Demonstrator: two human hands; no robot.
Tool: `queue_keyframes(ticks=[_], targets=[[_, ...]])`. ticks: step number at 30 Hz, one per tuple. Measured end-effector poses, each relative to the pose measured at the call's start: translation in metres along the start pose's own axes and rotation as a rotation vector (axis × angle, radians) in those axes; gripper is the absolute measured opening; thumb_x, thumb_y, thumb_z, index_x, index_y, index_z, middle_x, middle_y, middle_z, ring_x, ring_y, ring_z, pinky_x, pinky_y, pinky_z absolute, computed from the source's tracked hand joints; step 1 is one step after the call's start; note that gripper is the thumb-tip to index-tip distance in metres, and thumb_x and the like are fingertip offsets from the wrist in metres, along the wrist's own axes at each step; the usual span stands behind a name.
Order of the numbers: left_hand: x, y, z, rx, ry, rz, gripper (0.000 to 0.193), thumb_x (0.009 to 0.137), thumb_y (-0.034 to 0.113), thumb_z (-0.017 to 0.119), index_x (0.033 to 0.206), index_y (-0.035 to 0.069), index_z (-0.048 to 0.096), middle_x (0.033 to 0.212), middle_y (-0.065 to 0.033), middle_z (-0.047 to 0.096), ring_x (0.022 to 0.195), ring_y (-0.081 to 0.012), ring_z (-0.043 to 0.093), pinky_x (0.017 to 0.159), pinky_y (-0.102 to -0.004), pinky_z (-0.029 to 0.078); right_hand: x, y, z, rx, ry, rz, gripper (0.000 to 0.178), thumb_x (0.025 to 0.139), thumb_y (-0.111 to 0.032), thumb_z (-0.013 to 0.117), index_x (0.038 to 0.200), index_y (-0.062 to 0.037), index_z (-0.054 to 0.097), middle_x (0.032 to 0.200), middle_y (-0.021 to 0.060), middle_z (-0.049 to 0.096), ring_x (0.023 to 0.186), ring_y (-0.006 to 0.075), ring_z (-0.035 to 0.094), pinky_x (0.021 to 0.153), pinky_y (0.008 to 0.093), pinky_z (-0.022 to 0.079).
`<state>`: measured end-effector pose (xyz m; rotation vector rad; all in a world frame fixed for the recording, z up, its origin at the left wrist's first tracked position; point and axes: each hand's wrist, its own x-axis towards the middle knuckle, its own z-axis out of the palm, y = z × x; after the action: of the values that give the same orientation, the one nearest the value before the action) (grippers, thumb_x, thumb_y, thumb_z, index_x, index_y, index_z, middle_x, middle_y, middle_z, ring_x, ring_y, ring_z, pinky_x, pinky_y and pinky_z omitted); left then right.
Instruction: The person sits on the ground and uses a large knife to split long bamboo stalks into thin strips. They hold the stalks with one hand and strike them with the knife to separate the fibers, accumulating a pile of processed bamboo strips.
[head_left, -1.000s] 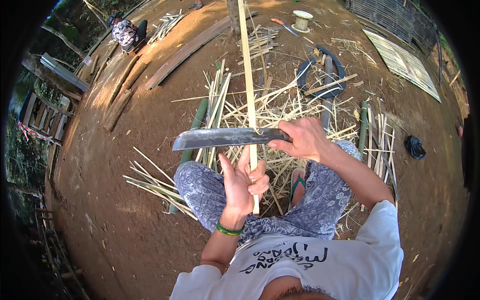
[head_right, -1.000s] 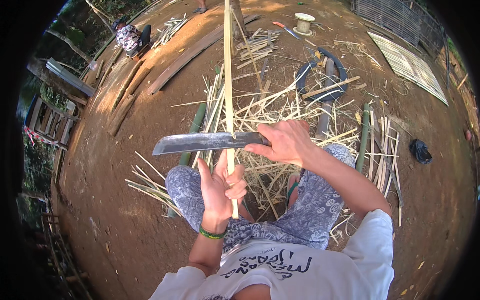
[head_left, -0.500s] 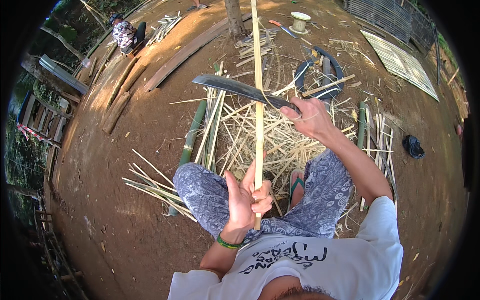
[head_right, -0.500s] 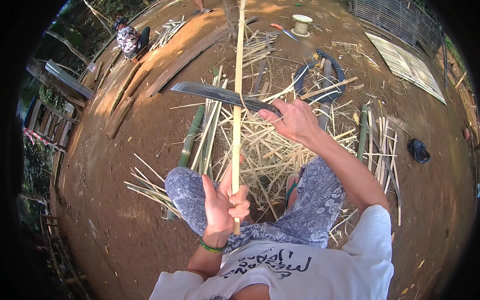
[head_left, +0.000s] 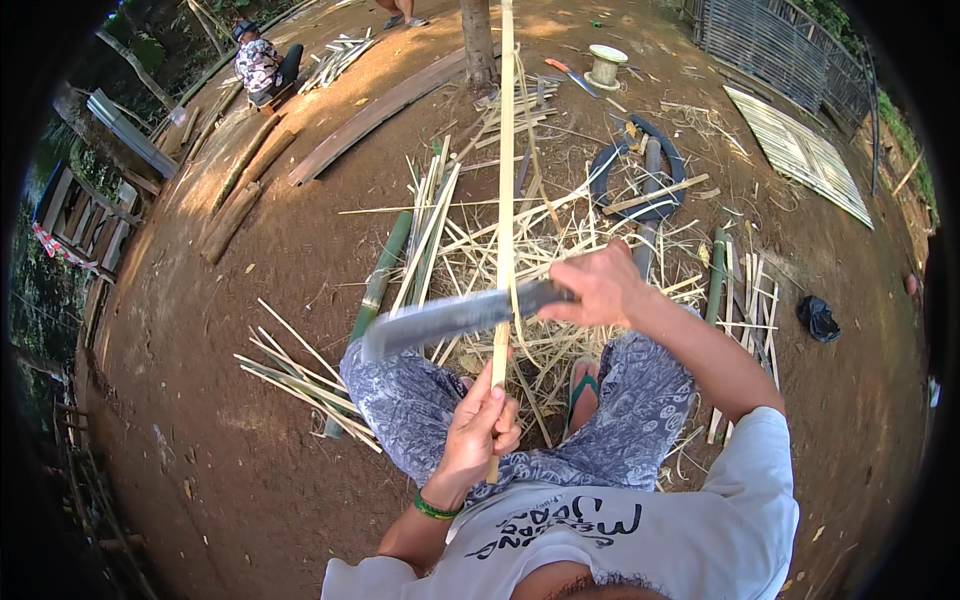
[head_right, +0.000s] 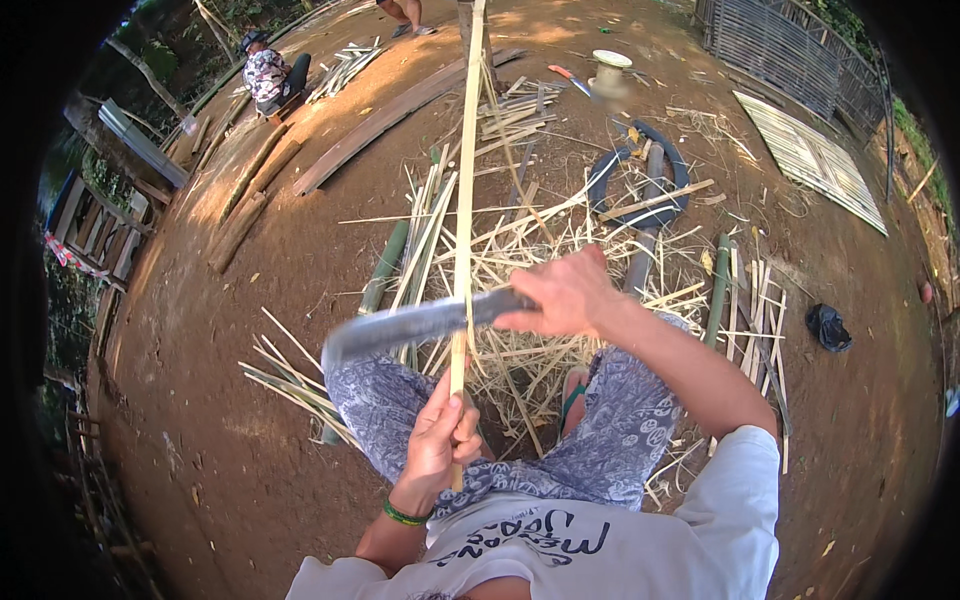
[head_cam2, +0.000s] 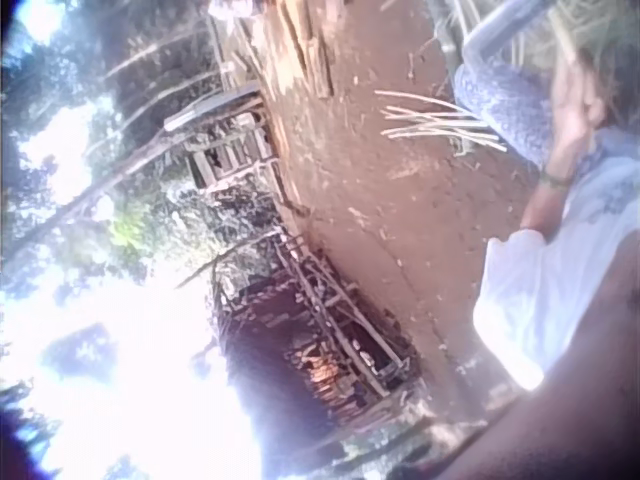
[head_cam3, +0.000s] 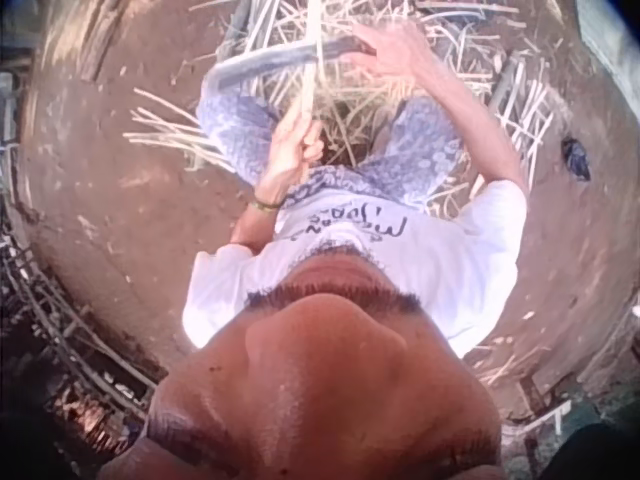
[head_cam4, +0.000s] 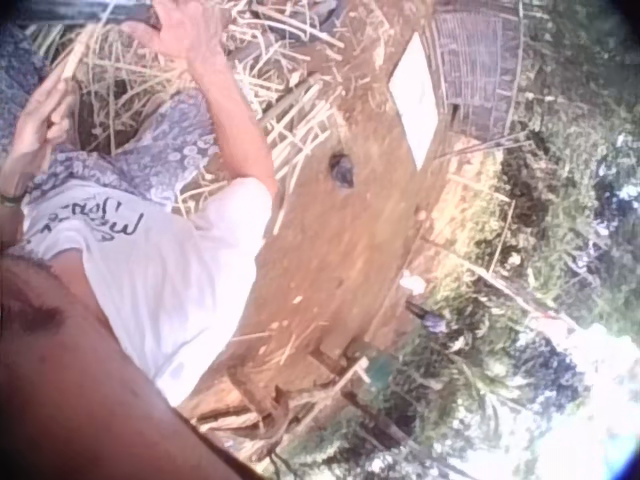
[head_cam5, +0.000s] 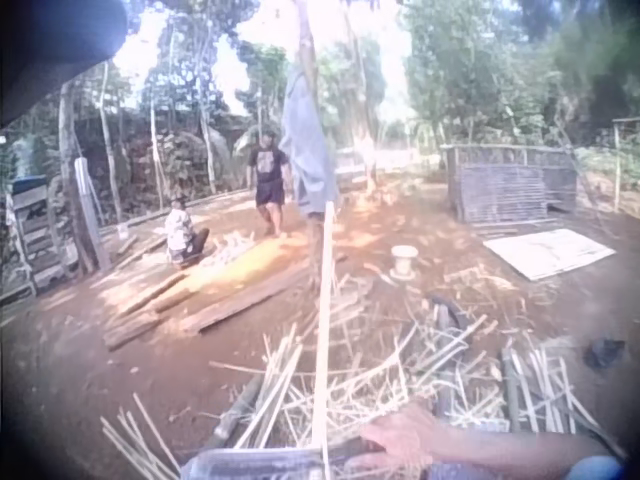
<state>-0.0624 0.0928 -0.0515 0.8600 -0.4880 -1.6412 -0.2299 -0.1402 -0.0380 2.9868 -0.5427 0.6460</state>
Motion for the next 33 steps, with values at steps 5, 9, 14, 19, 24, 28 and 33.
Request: queue_keyframes(ticks=[5,9,14,19,24,28,33], targets=[[-0.016,0.001,-0.013,-0.015,-0.017,-0.047,0.052,0.110,0.024,0.036,0.159,0.020,0.020,0.069,0.0040,0.034,0.049,-0.0049,0.026,0.044,-0.0199,0.023,0.019,0.034,-0.005,0.071,-0.185,0.406,0.070,0.090,-0.076,0.043,0.079,-0.0090,0.062,0.047,0.0074,0.052,0.046,0.0262,0.060,0.042,0.0412,0.044],[-0.020,-0.005,-0.019,0.016,0.036,-0.010,0.050,0.110,0.024,0.036,0.158,0.019,0.022,0.069,0.0051,0.032,0.049,-0.0044,0.025,0.044,-0.0204,0.024,0.015,0.027,0.020,0.028,-0.163,0.091,0.067,0.091,-0.078,0.040,0.077,-0.0160,0.061,0.051,0.0033,0.053,0.044,0.0217,0.054,0.043,0.0391,0.042],[-0.058,-0.014,-0.040,0.070,-0.030,-0.132,0.049,0.110,0.021,0.036,0.157,0.017,0.024,0.067,0.0058,0.025,0.051,-0.0047,0.023,0.047,-0.0210,0.024,0.027,0.122,-0.003,0.070,-0.021,0.591,0.068,0.095,-0.067,0.044,0.084,-0.0044,0.067,0.052,0.0115,0.056,0.052,0.0297,0.061,0.053,0.0464,0.050],[-0.058,-0.023,-0.055,0.079,-0.010,-0.071,0.049,0.110,0.019,0.035,0.157,0.015,0.025,0.066,0.0052,0.025,0.051,-0.0055,0.023,0.047,-0.0215,0.024,0.024,0.053,0.010,0.024,-0.166,0.156,0.062,0.090,-0.071,0.049,0.084,-0.0119,0.067,0.052,0.0100,0.056,0.049,0.0312,0.061,0.053,0.0472,0.051],[-0.080,-0.031,-0.060,0.093,0.013,-0.202,0.050,0.109,0.022,0.039,0.156,0.015,0.026,0.067,0.0055,0.025,0.053,-0.0057,0.021,0.049,-0.0217,0.024,0.024,0.134,0.016,0.121,-0.039,0.622,0.071,0.094,-0.067,0.047,0.078,-0.0013,0.067,0.059,0.0179,0.061,0.064,0.0367,0.066,0.066,0.0507,0.052],[-0.079,-0.044,-0.069,0.107,0.038,-0.241,0.049,0.108,0.017,0.038,0.156,0.013,0.026,0.068,0.0051,0.027,0.053,-0.0060,0.024,0.049,-0.0216,0.025,0.033,0.091,0.021,0.355,-0.052,0.557,0.069,0.084,-0.071,0.059,0.084,-0.0027,0.072,0.055,0.0077,0.055,0.053,0.0242,0.053,0.053,0.0399,0.039],[-0.093,-0.046,-0.090,0.148,0.003,-0.240,0.049,0.103,0.009,0.044,0.151,0.009,0.035,0.072,-0.0043,0.053,0.057,-0.0148,0.052,0.056,-0.0286,0.044,0.046,0.062,0.013,0.633,-0.067,0.613,0.059,0.087,-0.057,0.068,0.104,-0.0017,0.073,0.058,-0.0002,0.053,0.056,0.0144,0.049,0.053,0.0352,0.037]])
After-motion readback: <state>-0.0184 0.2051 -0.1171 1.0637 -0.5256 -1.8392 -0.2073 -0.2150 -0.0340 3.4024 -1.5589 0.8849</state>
